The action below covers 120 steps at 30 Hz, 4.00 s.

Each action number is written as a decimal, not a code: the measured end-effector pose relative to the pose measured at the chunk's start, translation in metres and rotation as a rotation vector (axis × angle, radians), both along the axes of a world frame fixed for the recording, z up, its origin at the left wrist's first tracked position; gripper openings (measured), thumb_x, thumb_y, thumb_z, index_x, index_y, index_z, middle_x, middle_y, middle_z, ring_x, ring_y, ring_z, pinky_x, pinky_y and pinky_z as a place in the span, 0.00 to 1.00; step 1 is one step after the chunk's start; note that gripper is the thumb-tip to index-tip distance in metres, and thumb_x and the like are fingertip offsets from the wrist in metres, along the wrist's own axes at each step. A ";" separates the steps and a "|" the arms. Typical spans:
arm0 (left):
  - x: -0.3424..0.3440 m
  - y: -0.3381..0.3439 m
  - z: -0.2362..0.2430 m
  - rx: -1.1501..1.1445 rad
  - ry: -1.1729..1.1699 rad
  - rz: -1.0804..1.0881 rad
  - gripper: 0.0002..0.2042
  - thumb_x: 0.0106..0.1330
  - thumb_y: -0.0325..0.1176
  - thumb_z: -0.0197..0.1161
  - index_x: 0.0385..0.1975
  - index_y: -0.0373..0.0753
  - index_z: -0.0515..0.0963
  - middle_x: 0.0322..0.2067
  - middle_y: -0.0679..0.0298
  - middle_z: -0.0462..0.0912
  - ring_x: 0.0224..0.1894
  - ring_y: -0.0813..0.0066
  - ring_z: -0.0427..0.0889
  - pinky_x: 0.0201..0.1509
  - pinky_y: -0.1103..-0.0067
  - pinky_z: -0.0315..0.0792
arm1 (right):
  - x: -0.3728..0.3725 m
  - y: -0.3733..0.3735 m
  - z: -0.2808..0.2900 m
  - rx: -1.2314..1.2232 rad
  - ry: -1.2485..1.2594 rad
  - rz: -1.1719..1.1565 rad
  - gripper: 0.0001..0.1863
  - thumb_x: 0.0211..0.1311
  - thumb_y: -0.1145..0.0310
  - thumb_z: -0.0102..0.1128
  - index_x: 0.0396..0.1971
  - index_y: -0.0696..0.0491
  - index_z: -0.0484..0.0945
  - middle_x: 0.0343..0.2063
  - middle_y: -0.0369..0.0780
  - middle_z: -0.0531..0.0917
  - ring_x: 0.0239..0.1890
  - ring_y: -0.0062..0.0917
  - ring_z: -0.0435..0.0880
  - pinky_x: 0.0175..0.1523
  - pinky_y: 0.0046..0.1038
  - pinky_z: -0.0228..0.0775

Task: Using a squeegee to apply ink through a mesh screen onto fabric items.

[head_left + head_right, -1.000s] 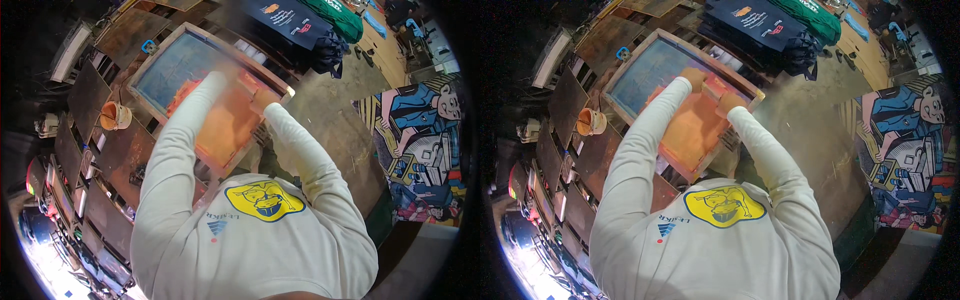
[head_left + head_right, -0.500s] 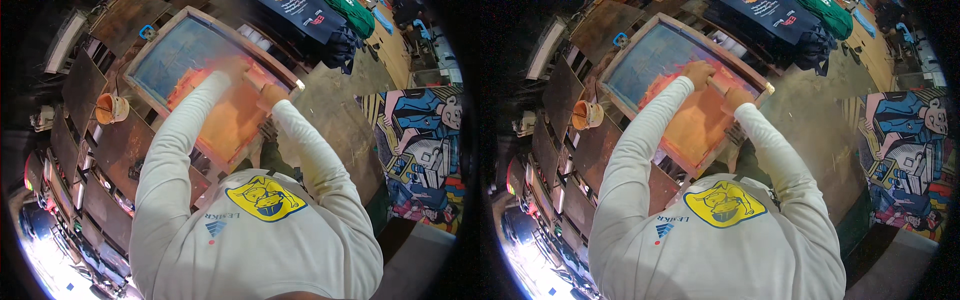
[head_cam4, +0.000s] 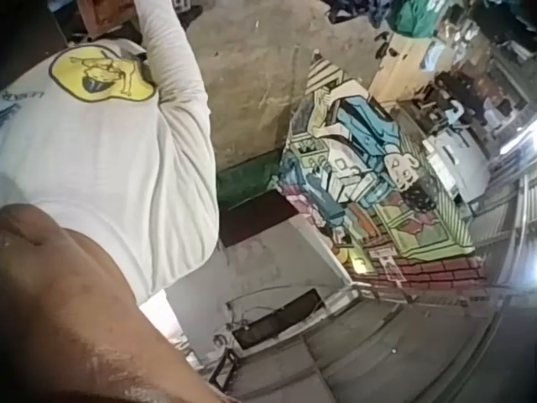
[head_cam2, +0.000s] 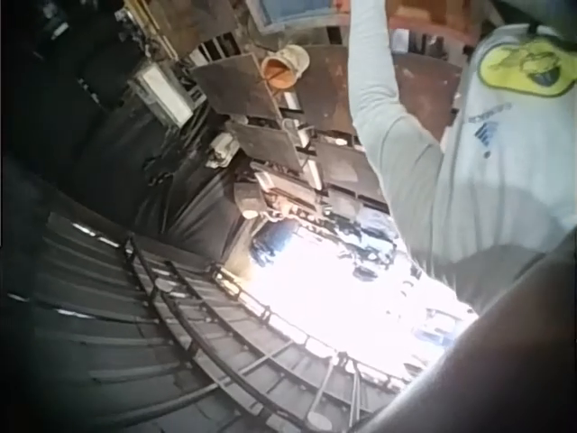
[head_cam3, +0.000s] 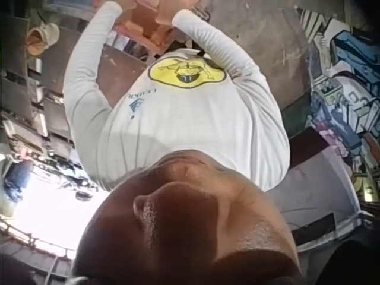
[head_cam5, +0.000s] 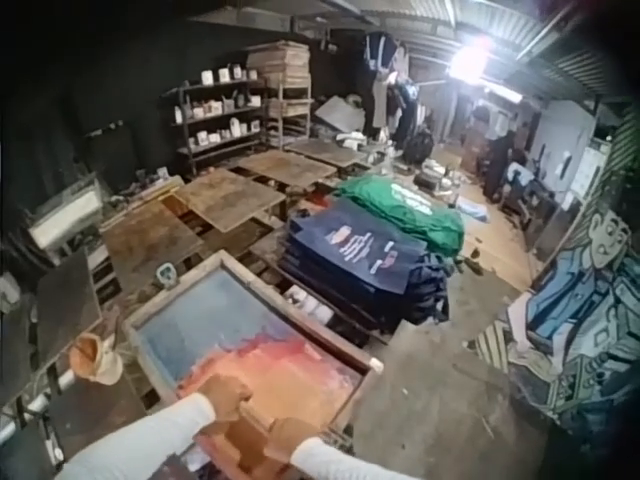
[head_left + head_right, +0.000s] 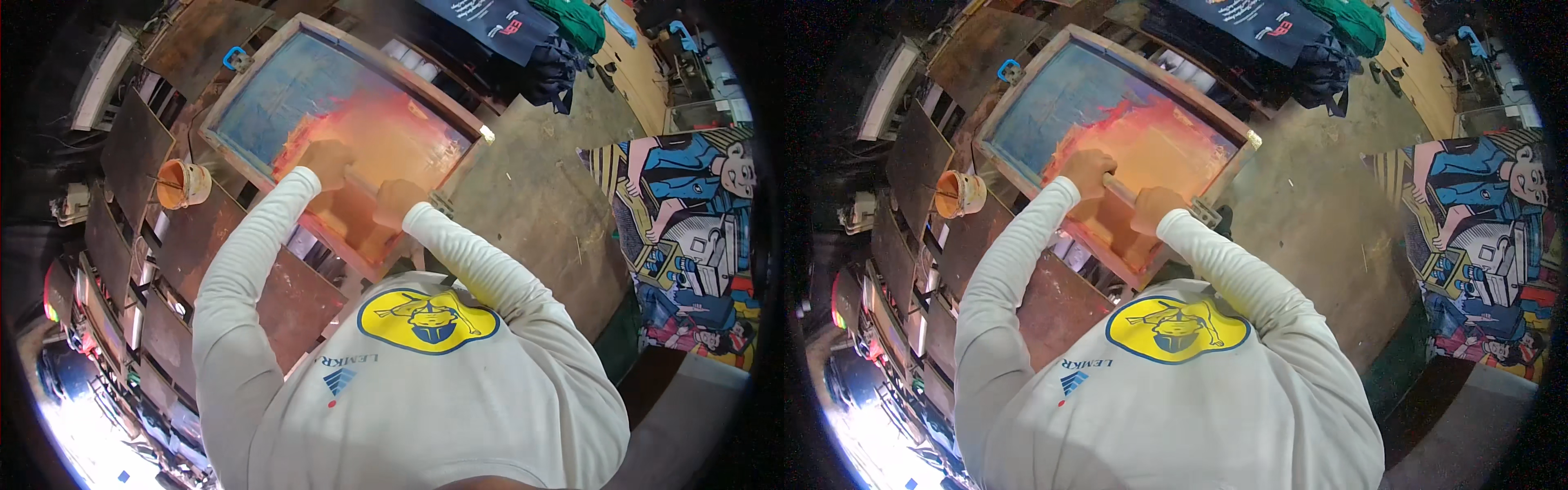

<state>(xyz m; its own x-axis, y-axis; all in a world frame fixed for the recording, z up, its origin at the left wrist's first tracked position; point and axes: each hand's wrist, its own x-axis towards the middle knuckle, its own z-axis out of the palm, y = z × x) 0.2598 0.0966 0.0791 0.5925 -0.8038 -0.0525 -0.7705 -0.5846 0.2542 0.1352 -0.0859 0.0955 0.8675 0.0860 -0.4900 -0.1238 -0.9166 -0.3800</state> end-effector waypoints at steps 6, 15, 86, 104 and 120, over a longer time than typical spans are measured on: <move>0.030 -0.064 0.021 -0.010 -0.106 -0.097 0.05 0.45 0.30 0.65 0.23 0.45 0.80 0.29 0.61 0.82 0.37 0.58 0.82 0.39 0.63 0.76 | 0.014 -0.046 0.005 0.026 -0.301 0.006 0.17 0.51 0.63 0.63 0.37 0.59 0.79 0.35 0.52 0.84 0.38 0.48 0.84 0.45 0.43 0.76; 0.075 -0.157 0.026 0.124 -0.081 -0.139 0.10 0.46 0.33 0.66 0.31 0.47 0.85 0.34 0.59 0.86 0.42 0.56 0.84 0.46 0.63 0.77 | 0.056 -0.108 -0.017 0.114 -0.618 -0.126 0.15 0.50 0.71 0.64 0.36 0.58 0.71 0.35 0.54 0.81 0.39 0.53 0.81 0.45 0.48 0.73; -0.012 0.031 -0.013 -0.116 -0.084 0.093 0.09 0.39 0.30 0.67 0.23 0.42 0.77 0.27 0.59 0.81 0.34 0.54 0.81 0.39 0.62 0.75 | 0.013 0.030 -0.026 0.195 -0.455 0.166 0.14 0.51 0.68 0.62 0.36 0.55 0.70 0.27 0.49 0.81 0.33 0.48 0.82 0.39 0.46 0.74; -0.057 0.064 -0.010 -0.145 -0.203 0.381 0.09 0.41 0.33 0.67 0.24 0.43 0.78 0.28 0.57 0.82 0.36 0.53 0.82 0.38 0.61 0.75 | 0.047 0.036 -0.019 0.088 -0.366 0.545 0.19 0.48 0.66 0.65 0.41 0.56 0.73 0.32 0.50 0.84 0.37 0.47 0.84 0.43 0.45 0.76; -0.156 0.014 -0.096 -0.265 -0.070 1.124 0.19 0.48 0.36 0.70 0.40 0.41 0.74 0.43 0.62 0.78 0.52 0.62 0.75 0.52 0.69 0.74 | 0.071 0.009 -0.039 0.059 -0.575 1.057 0.11 0.51 0.66 0.62 0.36 0.49 0.82 0.30 0.45 0.84 0.37 0.42 0.84 0.44 0.42 0.77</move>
